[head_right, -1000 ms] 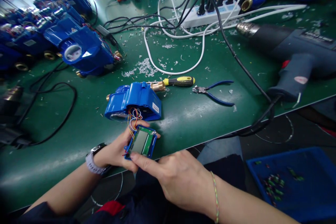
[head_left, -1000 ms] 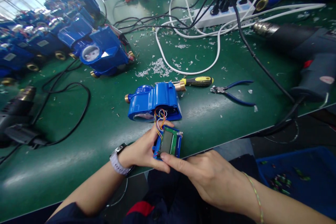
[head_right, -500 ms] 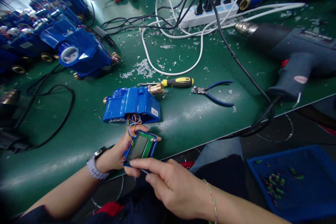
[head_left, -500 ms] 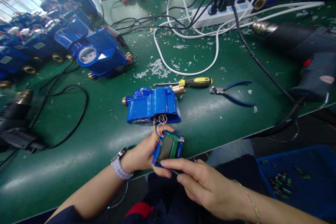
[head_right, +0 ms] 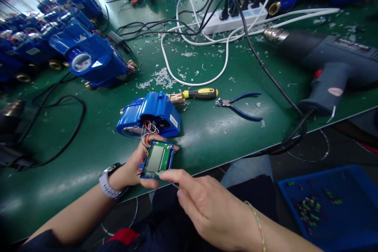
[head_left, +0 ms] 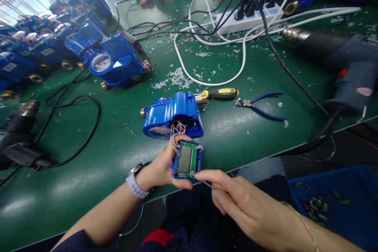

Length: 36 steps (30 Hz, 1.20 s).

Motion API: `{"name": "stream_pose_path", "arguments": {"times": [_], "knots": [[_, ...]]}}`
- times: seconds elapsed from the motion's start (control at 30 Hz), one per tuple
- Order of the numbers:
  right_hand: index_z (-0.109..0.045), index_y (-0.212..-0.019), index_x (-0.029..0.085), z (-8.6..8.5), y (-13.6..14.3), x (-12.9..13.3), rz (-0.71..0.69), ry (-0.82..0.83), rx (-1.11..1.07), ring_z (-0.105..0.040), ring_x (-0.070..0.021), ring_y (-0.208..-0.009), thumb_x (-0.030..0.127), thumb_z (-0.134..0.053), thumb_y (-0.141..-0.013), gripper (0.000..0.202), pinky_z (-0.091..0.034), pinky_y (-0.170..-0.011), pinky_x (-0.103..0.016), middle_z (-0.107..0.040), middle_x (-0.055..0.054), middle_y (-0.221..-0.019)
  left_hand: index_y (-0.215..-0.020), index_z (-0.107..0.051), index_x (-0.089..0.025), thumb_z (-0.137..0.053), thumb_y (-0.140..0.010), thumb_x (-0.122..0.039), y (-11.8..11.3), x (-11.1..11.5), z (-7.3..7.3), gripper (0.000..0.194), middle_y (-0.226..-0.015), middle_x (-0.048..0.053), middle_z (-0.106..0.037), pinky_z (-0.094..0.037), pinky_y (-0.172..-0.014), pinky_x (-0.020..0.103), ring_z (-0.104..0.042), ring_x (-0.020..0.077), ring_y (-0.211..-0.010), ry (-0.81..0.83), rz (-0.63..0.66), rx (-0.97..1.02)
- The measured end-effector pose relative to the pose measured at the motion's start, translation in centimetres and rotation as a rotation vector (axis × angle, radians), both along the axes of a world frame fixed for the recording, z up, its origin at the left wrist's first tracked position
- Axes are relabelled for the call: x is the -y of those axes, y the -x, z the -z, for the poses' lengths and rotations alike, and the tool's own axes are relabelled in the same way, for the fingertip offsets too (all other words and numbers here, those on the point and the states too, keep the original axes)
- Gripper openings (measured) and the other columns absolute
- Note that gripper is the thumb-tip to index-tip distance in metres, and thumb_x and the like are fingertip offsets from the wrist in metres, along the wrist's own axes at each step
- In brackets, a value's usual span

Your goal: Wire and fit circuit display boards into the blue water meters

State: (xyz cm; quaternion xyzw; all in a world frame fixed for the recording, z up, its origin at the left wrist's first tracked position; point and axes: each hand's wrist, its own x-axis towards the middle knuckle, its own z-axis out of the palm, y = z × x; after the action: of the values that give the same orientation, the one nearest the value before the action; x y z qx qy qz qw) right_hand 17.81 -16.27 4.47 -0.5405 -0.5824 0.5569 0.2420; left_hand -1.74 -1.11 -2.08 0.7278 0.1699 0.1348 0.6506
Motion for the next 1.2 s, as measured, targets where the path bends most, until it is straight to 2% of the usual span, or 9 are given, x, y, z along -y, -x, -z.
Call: {"name": "stream_pose_path", "arguments": {"times": [0.1, 0.2, 0.43, 0.63, 0.77, 0.83, 0.93, 1.07, 1.2], "knots": [[-0.043, -0.138, 0.033, -0.8, -0.7, 0.0, -0.136, -0.095, 0.238, -0.063, -0.018, -0.076, 0.011, -0.037, -0.094, 0.049, -0.039, -0.066, -0.028, -0.069, -0.001, -0.092, -0.13, -0.032, -0.019, -0.084, -0.059, -0.057, 0.1, -0.2, -0.1, 0.095, -0.122, 0.019, -0.059, -0.047, -0.095, 0.043, -0.062, 0.031, -0.108, -0.095, 0.024, -0.042], [-0.043, -0.138, 0.035, -1.3, -1.1, -0.6, -0.24, -0.121, 0.33, -0.065, -0.0198, -0.077, 0.008, -0.04, -0.092, 0.054, -0.038, -0.064, -0.028, -0.071, -0.001, -0.099, -0.13, -0.032, -0.02, -0.085, -0.057, -0.057, 0.1, -0.2, -0.2, 0.098, -0.122, 0.019, -0.058, -0.046, -0.094, 0.045, -0.062, 0.0323, -0.108, -0.219, 0.031, -0.063], [-0.053, -0.129, 0.034, -2.4, -2.1, -3.0, -0.402, -0.03, 0.266, -0.059, -0.0155, -0.06, 0.012, -0.042, -0.093, 0.043, -0.033, -0.056, -0.024, -0.065, 0.003, -0.071, -0.127, -0.04, -0.02, -0.084, -0.055, -0.062, -0.1, -0.1, -0.7, 0.094, -0.116, 0.016, -0.061, -0.047, -0.094, 0.044, -0.063, 0.0316, -0.105, -0.373, 0.086, -0.045], [-0.049, -0.133, 0.028, -0.8, -0.4, -1.8, -0.248, -0.045, 0.227, -0.062, -0.0152, -0.062, 0.012, -0.038, -0.094, 0.043, -0.039, -0.058, -0.024, -0.067, 0.002, -0.073, -0.129, -0.038, -0.019, -0.084, -0.057, -0.06, 0.2, -0.2, -0.3, 0.095, -0.117, 0.017, -0.061, -0.047, -0.093, 0.044, -0.062, 0.0325, -0.106, -0.4, 0.051, -0.081], [-0.036, -0.146, 0.026, 1.0, 0.9, -0.1, -0.196, -0.266, 0.369, -0.068, -0.0217, -0.084, 0.005, -0.041, -0.088, 0.062, -0.046, -0.07, -0.031, -0.071, -0.007, -0.107, -0.128, -0.034, -0.019, -0.083, -0.057, -0.061, 0.4, 0.0, -0.1, 0.096, -0.116, 0.017, -0.061, -0.049, -0.091, 0.044, -0.064, 0.0309, -0.101, -0.367, 0.006, -0.127], [-0.034, -0.148, 0.026, 1.2, 1.1, 0.1, -0.198, -0.288, 0.363, -0.067, -0.0235, -0.092, 0.005, -0.041, -0.088, 0.064, -0.047, -0.075, -0.032, -0.069, -0.01, -0.116, -0.127, -0.033, -0.02, -0.084, -0.057, -0.06, 0.3, 0.2, -0.2, 0.095, -0.115, 0.017, -0.06, -0.05, -0.089, 0.042, -0.064, 0.03, -0.101, -0.366, 0.006, -0.138], [-0.032, -0.15, 0.028, 0.7, 0.6, -0.5, -0.192, -0.184, 0.284, -0.067, -0.0198, -0.081, 0.012, -0.039, -0.094, 0.059, -0.046, -0.07, -0.028, -0.072, -0.007, -0.101, -0.128, -0.035, -0.021, -0.083, -0.059, -0.059, 0.1, 0.3, -0.7, 0.092, -0.114, 0.015, -0.06, -0.051, -0.087, 0.041, -0.064, 0.029, -0.101, -0.405, 0.018, -0.104], [-0.04, -0.145, 0.029, -0.8, -0.7, -2.1, -0.321, -0.053, 0.239, -0.06, -0.0147, -0.058, 0.015, -0.042, -0.095, 0.052, -0.037, -0.056, -0.023, -0.065, 0.001, -0.069, -0.124, -0.044, -0.02, -0.083, -0.062, -0.056, -0.2, 0.1, -1.2, 0.082, -0.116, 0.015, -0.06, -0.05, -0.091, 0.042, -0.063, 0.03, -0.104, -0.468, 0.12, -0.066], [-0.055, -0.125, 0.026, -1.8, -1.4, -3.2, -0.446, -0.051, 0.276, -0.058, -0.015, -0.058, 0.013, -0.045, -0.093, 0.036, -0.031, -0.052, -0.023, -0.062, 0.002, -0.066, -0.122, -0.042, -0.019, -0.083, -0.059, -0.058, -0.2, 0.0, -1.2, 0.085, -0.111, 0.014, -0.063, -0.049, -0.089, 0.041, -0.063, 0.0293, -0.1, -0.436, 0.119, -0.067]]}}
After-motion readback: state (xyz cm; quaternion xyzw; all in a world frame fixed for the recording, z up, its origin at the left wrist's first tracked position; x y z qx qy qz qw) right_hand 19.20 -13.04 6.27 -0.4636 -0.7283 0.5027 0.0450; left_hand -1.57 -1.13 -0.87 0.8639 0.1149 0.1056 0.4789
